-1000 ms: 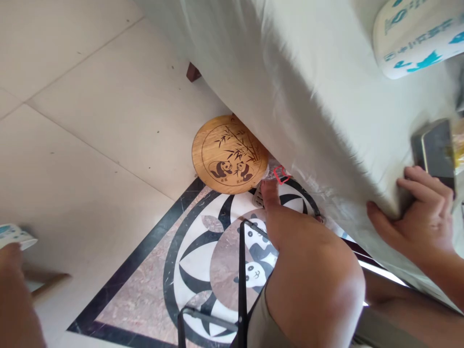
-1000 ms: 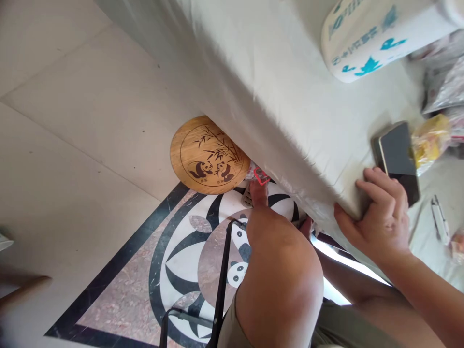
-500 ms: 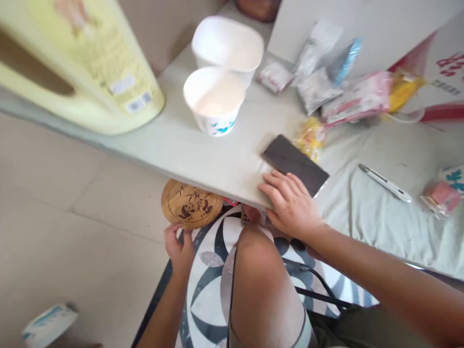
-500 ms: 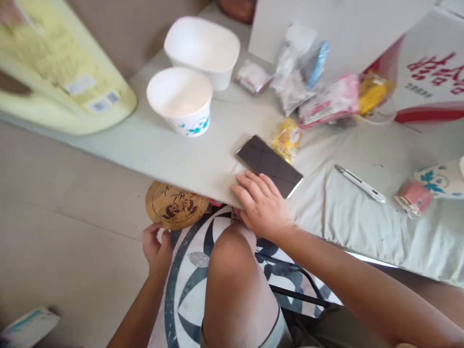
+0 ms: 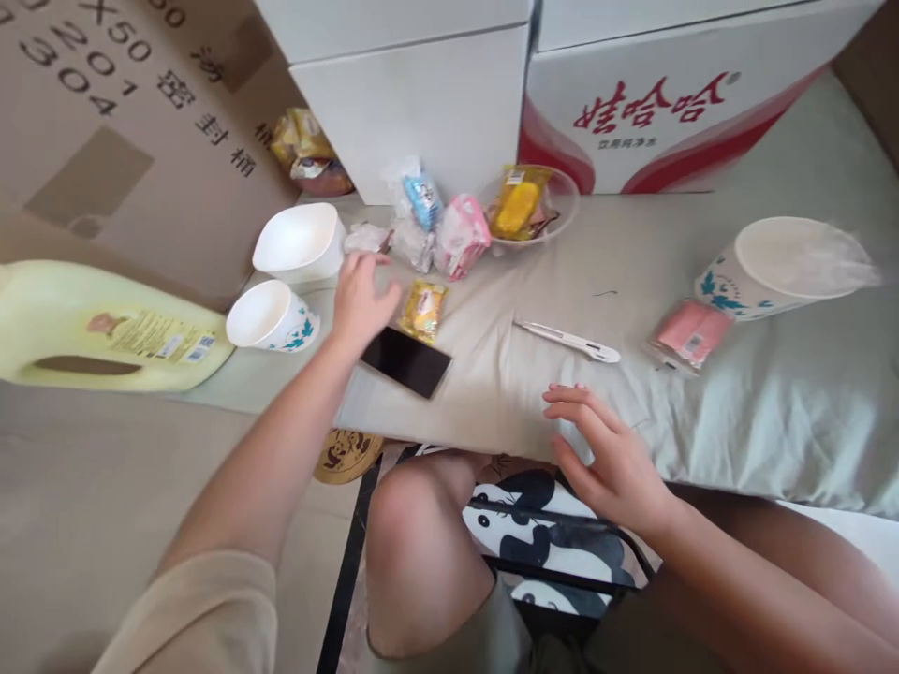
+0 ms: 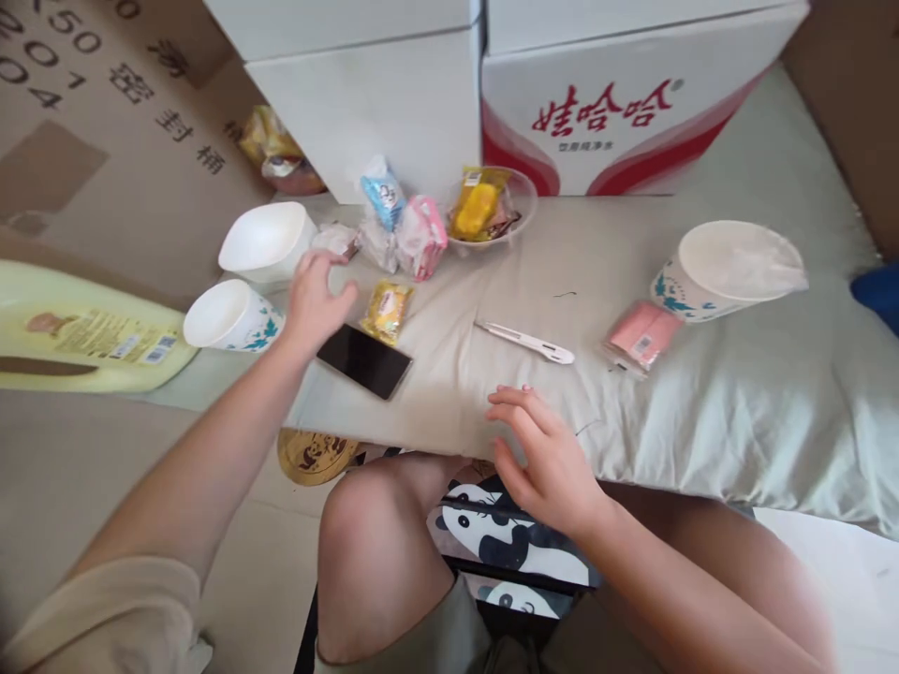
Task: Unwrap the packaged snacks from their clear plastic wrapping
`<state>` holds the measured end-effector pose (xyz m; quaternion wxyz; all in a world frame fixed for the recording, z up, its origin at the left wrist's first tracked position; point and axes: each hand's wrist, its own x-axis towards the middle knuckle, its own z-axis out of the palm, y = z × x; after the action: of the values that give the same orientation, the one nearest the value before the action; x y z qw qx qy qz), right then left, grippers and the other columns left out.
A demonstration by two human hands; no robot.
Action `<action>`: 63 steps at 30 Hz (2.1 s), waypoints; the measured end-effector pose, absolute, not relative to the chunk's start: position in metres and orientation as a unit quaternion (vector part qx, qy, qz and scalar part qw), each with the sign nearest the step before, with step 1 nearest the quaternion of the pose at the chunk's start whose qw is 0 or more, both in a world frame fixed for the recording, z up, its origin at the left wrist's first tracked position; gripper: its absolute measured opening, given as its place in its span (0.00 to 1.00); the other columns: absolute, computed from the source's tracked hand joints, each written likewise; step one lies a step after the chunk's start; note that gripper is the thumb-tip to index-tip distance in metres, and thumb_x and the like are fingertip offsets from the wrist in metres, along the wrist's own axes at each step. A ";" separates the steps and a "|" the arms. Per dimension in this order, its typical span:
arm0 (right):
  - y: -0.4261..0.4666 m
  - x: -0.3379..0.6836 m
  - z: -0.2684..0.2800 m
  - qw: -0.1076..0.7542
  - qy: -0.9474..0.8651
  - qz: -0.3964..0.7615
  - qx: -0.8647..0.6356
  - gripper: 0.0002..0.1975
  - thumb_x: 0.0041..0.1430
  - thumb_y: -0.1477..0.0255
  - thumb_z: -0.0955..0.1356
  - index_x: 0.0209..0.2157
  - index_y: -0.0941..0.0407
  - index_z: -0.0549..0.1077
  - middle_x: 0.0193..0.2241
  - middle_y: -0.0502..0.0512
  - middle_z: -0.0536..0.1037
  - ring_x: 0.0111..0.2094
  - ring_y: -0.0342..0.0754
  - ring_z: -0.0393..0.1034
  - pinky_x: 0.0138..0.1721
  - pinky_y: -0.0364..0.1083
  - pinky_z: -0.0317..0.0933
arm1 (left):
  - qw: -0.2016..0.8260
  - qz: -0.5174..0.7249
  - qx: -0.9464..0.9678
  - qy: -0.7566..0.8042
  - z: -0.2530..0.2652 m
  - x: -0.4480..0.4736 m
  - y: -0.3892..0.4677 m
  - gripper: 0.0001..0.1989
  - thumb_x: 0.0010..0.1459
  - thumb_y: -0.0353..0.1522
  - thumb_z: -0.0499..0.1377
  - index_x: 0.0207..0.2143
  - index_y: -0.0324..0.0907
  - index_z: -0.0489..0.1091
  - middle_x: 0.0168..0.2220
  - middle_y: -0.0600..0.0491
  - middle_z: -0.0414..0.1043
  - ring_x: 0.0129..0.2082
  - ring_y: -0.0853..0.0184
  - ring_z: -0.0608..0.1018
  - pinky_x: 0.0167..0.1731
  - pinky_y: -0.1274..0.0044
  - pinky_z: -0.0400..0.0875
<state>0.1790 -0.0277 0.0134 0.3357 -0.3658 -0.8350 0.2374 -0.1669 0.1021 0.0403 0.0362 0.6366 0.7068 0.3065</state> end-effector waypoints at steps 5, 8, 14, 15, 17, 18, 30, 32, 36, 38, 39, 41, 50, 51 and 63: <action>-0.015 0.192 0.001 0.385 -0.799 0.272 -0.372 0.14 0.59 0.79 0.63 0.46 0.51 0.65 0.43 0.58 0.76 0.49 0.52 0.73 0.59 0.58 0.63 | 0.076 0.142 0.570 0.805 0.055 -0.171 0.190 0.09 0.53 0.26 0.63 0.35 0.33 0.66 0.56 0.41 0.67 0.64 0.56 0.62 0.64 0.62 0.51; -0.006 0.192 0.001 0.383 -0.795 0.301 -0.361 0.14 0.59 0.79 0.62 0.45 0.51 0.65 0.42 0.57 0.76 0.46 0.52 0.73 0.58 0.59 0.63 | 0.113 0.108 0.542 0.826 0.062 -0.165 0.195 0.11 0.57 0.26 0.60 0.26 0.38 0.59 0.45 0.48 0.71 0.57 0.63 0.69 0.56 0.72 0.62; 0.001 0.204 0.001 0.367 -0.772 0.341 -0.392 0.10 0.60 0.77 0.61 0.43 0.55 0.68 0.41 0.60 0.75 0.45 0.54 0.71 0.47 0.55 0.68 | 0.104 0.254 0.512 0.814 0.088 -0.137 0.154 0.12 0.49 0.22 0.64 0.21 0.40 0.64 0.21 0.60 0.57 0.40 0.67 0.71 0.46 0.77 0.66; -0.001 0.205 0.002 0.364 -0.771 0.343 -0.394 0.10 0.60 0.76 0.61 0.43 0.55 0.69 0.42 0.60 0.75 0.45 0.54 0.70 0.47 0.55 0.68 | 0.103 0.254 0.507 0.817 0.094 -0.134 0.147 0.11 0.48 0.20 0.63 0.21 0.40 0.65 0.19 0.60 0.56 0.38 0.66 0.70 0.45 0.76 0.66; -0.006 0.208 0.004 0.360 -0.771 0.346 -0.394 0.11 0.60 0.76 0.61 0.43 0.56 0.69 0.41 0.61 0.74 0.44 0.54 0.70 0.46 0.54 0.67 | 0.097 0.254 0.499 0.823 0.109 -0.128 0.136 0.11 0.47 0.17 0.61 0.21 0.38 0.66 0.18 0.60 0.58 0.33 0.67 0.70 0.44 0.74 0.66; -0.008 0.209 0.006 0.360 -0.771 0.347 -0.394 0.11 0.60 0.76 0.61 0.43 0.56 0.70 0.41 0.61 0.74 0.44 0.54 0.70 0.46 0.54 0.67 | 0.094 0.261 0.495 0.824 0.116 -0.126 0.131 0.11 0.47 0.16 0.59 0.21 0.38 0.66 0.19 0.59 0.59 0.32 0.67 0.69 0.44 0.73 0.67; 0.015 0.229 0.011 0.507 -0.627 0.402 -0.434 0.25 0.58 0.65 0.64 0.57 0.55 0.62 0.56 0.66 0.71 0.51 0.57 0.71 0.52 0.58 0.64 | 0.497 0.461 0.431 0.596 0.091 0.004 0.033 0.19 0.35 0.23 0.68 0.33 0.42 0.73 0.33 0.54 0.76 0.35 0.67 0.78 0.41 0.73 0.72; 0.023 0.234 0.012 0.510 -0.595 0.425 -0.452 0.21 0.60 0.65 0.62 0.54 0.55 0.65 0.50 0.63 0.75 0.45 0.54 0.73 0.48 0.55 0.65 | 0.571 0.445 0.409 0.556 0.063 0.043 0.029 0.17 0.37 0.26 0.68 0.34 0.42 0.74 0.34 0.53 0.77 0.35 0.67 0.78 0.41 0.73 0.72; 0.039 0.254 0.011 0.494 -0.530 0.421 -0.546 0.14 0.61 0.68 0.58 0.43 0.55 0.70 0.34 0.54 0.78 0.36 0.50 0.72 0.40 0.49 0.65 | 0.688 0.427 0.379 0.448 0.019 0.102 0.034 0.22 0.40 0.34 0.69 0.41 0.45 0.74 0.40 0.52 0.78 0.40 0.63 0.79 0.43 0.71 0.73; 0.044 0.270 0.008 0.487 -0.523 0.413 -0.565 0.14 0.60 0.69 0.59 0.42 0.55 0.71 0.35 0.54 0.78 0.37 0.50 0.72 0.39 0.48 0.65 | 0.700 0.428 0.379 0.428 0.008 0.118 0.039 0.24 0.40 0.36 0.71 0.43 0.46 0.73 0.43 0.52 0.78 0.42 0.63 0.79 0.45 0.71 0.73; 0.046 0.279 0.007 0.480 -0.531 0.404 -0.569 0.13 0.59 0.69 0.60 0.42 0.55 0.71 0.37 0.55 0.78 0.37 0.50 0.72 0.40 0.48 0.65 | 0.697 0.432 0.380 0.428 0.005 0.122 0.042 0.24 0.41 0.36 0.72 0.43 0.46 0.73 0.43 0.52 0.79 0.42 0.64 0.79 0.45 0.71 0.72; 0.047 0.297 0.006 0.469 -0.557 0.362 -0.583 0.13 0.58 0.68 0.62 0.42 0.55 0.72 0.40 0.57 0.78 0.39 0.50 0.72 0.42 0.49 0.65 | 0.699 0.439 0.372 0.425 0.001 0.127 0.047 0.23 0.41 0.35 0.73 0.42 0.46 0.73 0.40 0.54 0.79 0.40 0.65 0.80 0.45 0.71 0.73; 0.091 0.333 0.026 0.160 -0.661 0.153 -0.717 0.19 0.61 0.67 0.61 0.52 0.53 0.73 0.35 0.59 0.80 0.38 0.58 0.73 0.37 0.51 0.62 | 0.818 0.402 0.269 0.311 0.007 0.128 0.064 0.19 0.41 0.35 0.71 0.39 0.44 0.75 0.36 0.54 0.79 0.35 0.67 0.80 0.37 0.75 0.73; 0.104 0.335 0.028 0.118 -0.658 0.141 -0.730 0.21 0.60 0.66 0.62 0.54 0.53 0.71 0.35 0.59 0.80 0.38 0.58 0.73 0.37 0.52 0.62 | 0.824 0.403 0.261 0.301 0.008 0.127 0.063 0.19 0.42 0.35 0.71 0.39 0.44 0.75 0.37 0.54 0.79 0.36 0.67 0.80 0.37 0.76 0.73; 0.236 0.372 0.009 0.221 -0.553 0.188 -0.781 0.16 0.62 0.66 0.61 0.40 0.61 0.74 0.30 0.62 0.77 0.30 0.48 0.69 0.32 0.47 0.59 | 0.861 0.420 0.153 0.242 0.018 0.094 0.057 0.20 0.39 0.31 0.71 0.39 0.40 0.74 0.34 0.53 0.76 0.33 0.69 0.77 0.36 0.78 0.69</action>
<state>0.3720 0.2361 0.0088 0.2208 -0.7814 -0.5526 0.1879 0.0938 0.0571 0.0185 0.8610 0.1533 0.2421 0.4202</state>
